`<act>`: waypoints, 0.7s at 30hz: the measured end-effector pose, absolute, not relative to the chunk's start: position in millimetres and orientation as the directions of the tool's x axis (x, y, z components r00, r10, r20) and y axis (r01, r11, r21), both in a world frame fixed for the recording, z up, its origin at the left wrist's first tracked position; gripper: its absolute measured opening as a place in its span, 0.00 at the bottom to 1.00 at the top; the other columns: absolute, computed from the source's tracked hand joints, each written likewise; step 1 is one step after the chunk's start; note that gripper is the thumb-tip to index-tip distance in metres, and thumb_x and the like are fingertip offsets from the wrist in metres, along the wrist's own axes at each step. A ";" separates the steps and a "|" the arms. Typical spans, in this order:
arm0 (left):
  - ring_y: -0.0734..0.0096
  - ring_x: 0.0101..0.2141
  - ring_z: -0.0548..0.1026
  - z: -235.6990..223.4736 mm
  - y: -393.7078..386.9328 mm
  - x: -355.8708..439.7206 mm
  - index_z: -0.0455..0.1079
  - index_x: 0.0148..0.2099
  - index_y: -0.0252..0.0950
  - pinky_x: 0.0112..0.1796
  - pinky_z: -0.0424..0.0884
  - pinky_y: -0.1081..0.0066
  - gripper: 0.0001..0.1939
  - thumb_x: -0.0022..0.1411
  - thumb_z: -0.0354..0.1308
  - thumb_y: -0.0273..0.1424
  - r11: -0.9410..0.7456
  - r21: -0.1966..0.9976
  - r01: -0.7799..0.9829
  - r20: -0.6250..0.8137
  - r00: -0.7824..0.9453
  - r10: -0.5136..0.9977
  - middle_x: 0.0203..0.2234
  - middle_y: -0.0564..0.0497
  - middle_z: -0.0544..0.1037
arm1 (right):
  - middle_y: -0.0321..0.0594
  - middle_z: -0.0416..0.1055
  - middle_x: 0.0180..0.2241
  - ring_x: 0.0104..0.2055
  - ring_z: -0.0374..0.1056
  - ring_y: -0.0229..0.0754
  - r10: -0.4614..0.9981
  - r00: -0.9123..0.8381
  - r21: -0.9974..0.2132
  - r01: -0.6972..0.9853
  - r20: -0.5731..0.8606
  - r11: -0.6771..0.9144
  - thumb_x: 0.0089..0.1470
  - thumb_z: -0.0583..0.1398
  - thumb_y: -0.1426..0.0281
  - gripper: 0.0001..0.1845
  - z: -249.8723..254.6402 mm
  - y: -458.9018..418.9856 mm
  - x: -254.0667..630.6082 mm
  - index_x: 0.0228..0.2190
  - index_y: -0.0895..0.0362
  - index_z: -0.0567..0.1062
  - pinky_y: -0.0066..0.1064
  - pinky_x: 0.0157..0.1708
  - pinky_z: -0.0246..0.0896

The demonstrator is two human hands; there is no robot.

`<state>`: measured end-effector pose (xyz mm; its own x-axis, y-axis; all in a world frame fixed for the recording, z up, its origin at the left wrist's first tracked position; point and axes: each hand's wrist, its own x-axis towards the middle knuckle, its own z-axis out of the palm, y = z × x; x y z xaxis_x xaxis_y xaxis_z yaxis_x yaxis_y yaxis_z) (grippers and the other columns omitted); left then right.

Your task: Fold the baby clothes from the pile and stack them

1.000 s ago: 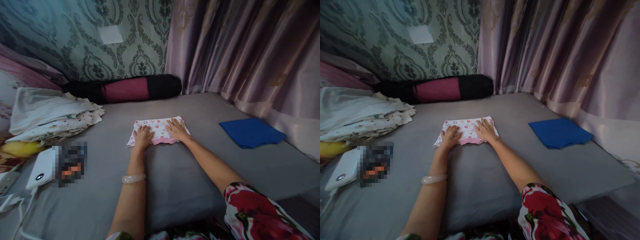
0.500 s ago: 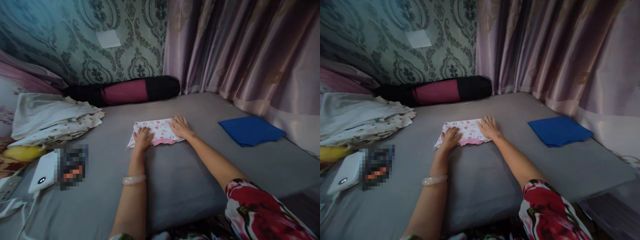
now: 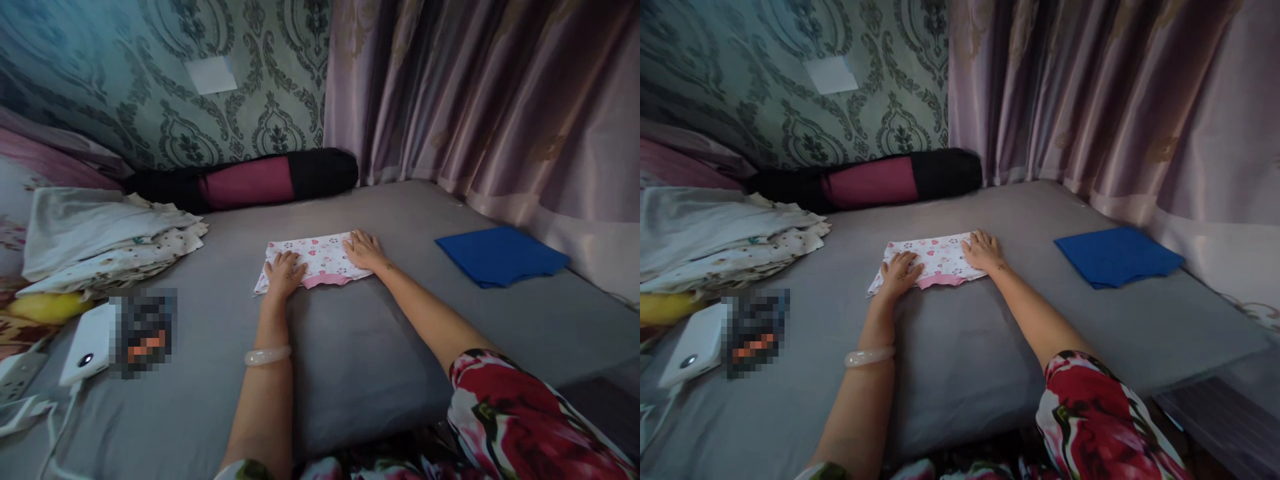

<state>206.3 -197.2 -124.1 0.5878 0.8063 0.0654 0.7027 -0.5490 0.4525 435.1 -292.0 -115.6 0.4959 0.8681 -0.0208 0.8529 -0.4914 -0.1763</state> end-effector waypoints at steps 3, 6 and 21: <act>0.51 0.65 0.51 -120.6 -198.6 206.4 0.64 0.60 0.43 0.61 0.40 0.38 0.23 0.66 0.49 0.43 -0.568 0.442 0.694 0.069 0.606 0.793 0.63 0.45 0.62 | 0.52 0.44 0.68 0.70 0.37 0.52 0.888 0.459 -0.176 0.874 -0.009 -0.453 0.65 0.36 0.55 0.35 -111.3 -297.9 425.0 0.65 0.63 0.54 0.53 0.65 0.29; 0.49 0.66 0.50 -115.8 -201.4 207.4 0.63 0.61 0.41 0.60 0.38 0.37 0.28 0.64 0.50 0.48 -0.600 0.405 0.690 0.082 0.626 0.776 0.63 0.42 0.61 | 0.52 0.41 0.68 0.70 0.35 0.53 0.922 0.387 -0.170 0.910 0.015 -0.379 0.65 0.38 0.53 0.36 -109.4 -305.1 408.5 0.65 0.61 0.54 0.52 0.65 0.28; 0.47 0.67 0.45 -113.3 -208.4 212.6 0.56 0.65 0.40 0.61 0.38 0.41 0.45 0.52 0.57 0.59 -0.633 0.360 0.685 -0.053 0.692 0.720 0.67 0.39 0.51 | 0.53 0.47 0.67 0.69 0.40 0.54 0.937 0.334 -0.164 0.935 0.103 -0.315 0.64 0.42 0.51 0.35 -121.4 -313.1 387.5 0.64 0.59 0.57 0.49 0.65 0.30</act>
